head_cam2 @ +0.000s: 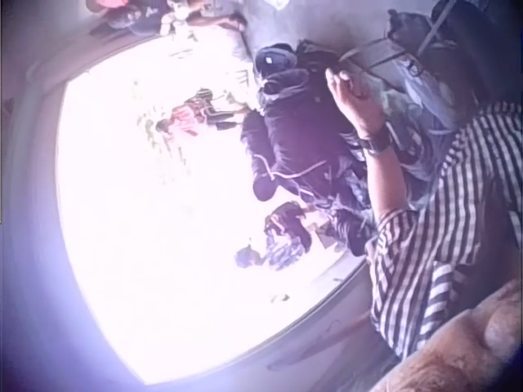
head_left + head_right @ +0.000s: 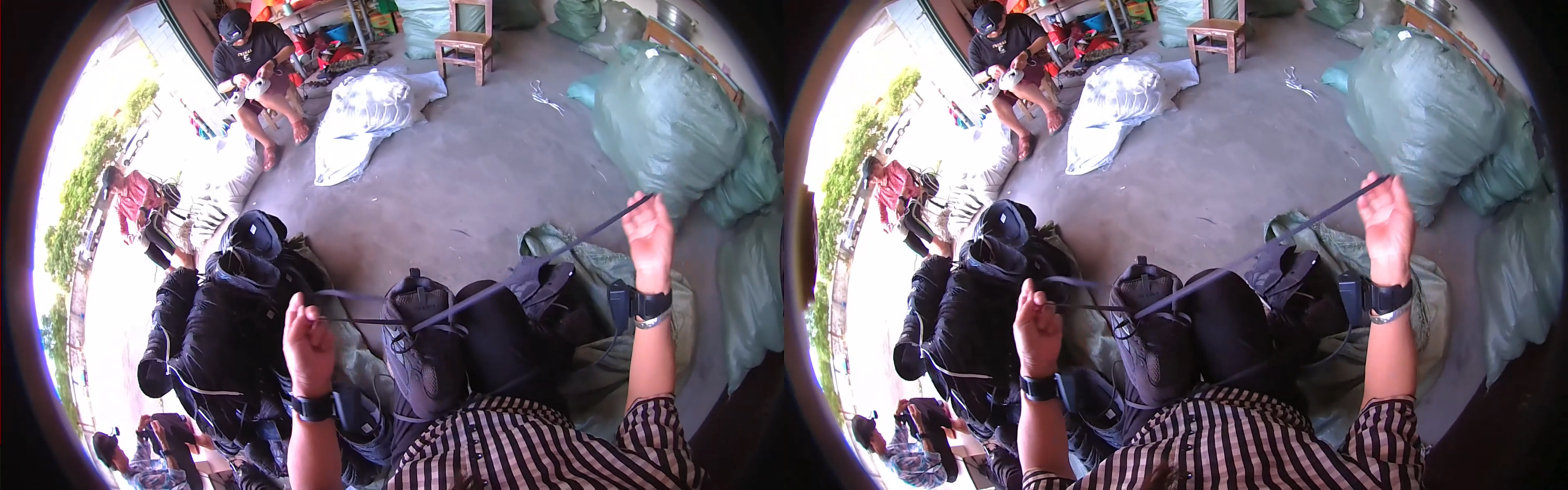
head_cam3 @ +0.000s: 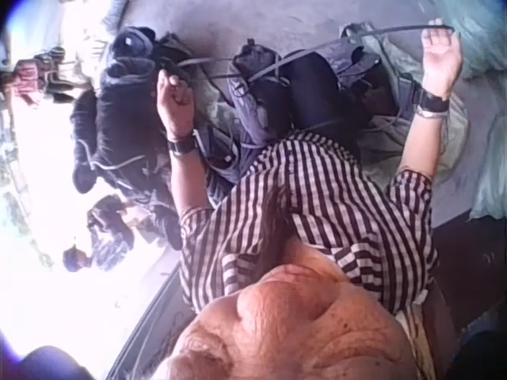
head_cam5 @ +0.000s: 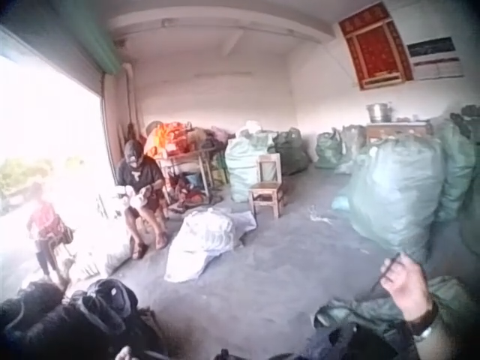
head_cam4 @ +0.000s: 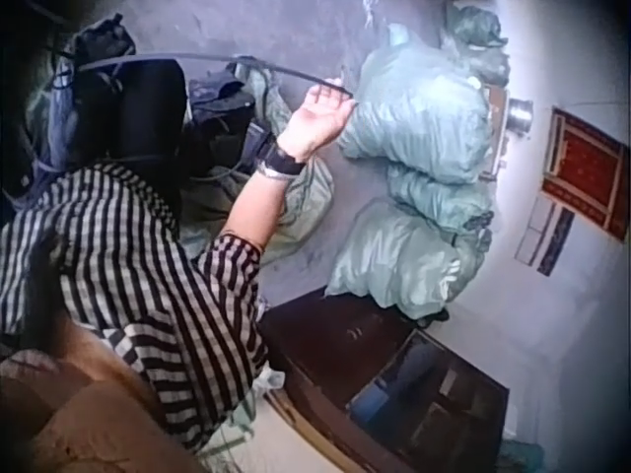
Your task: Lacing shoelaces on a pair of black sneakers.
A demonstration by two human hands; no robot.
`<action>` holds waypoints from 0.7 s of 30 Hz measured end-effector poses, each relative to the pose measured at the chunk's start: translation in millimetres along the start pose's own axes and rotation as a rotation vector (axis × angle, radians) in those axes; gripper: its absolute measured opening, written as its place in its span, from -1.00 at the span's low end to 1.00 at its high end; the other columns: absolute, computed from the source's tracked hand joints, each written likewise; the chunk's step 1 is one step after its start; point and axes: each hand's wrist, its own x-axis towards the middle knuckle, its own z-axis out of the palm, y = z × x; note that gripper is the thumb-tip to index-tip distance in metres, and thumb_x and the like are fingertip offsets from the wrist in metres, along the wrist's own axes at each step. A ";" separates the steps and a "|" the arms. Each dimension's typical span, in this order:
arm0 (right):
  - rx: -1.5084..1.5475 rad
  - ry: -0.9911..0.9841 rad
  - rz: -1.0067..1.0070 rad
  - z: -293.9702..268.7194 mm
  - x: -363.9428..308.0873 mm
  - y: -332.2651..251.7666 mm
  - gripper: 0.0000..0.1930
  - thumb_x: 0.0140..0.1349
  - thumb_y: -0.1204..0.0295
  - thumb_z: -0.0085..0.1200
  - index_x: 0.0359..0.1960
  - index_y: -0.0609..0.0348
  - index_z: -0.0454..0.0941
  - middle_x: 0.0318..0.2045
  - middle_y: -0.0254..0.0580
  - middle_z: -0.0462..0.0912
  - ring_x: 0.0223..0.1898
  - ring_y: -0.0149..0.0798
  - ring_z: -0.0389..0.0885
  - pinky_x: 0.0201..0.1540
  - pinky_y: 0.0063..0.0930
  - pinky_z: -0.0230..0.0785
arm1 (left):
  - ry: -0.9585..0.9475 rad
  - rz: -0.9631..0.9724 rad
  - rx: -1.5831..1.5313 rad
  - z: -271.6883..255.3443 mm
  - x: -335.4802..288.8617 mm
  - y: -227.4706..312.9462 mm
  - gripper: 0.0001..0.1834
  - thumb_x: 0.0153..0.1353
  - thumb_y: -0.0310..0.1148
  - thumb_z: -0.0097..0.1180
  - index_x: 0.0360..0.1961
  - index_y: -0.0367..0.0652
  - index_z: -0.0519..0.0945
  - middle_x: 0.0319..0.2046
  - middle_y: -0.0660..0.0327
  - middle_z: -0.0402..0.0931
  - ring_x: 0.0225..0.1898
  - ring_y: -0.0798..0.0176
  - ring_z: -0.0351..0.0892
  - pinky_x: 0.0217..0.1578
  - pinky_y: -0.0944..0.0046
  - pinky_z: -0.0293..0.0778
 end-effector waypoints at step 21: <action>-1.057 -0.976 0.128 60.8 -95.3 170.9 -0.85 0.21 0.57 -0.12 -0.29 0.26 0.54 -0.55 -0.17 0.62 -0.53 -0.34 0.59 -0.42 -0.47 0.44 | -0.087 0.071 1.109 34.1 -37.4 -70.7 -0.87 0.14 -0.56 0.12 -0.27 -0.28 0.47 -0.45 0.37 0.43 -0.41 0.51 0.38 -0.32 0.50 0.35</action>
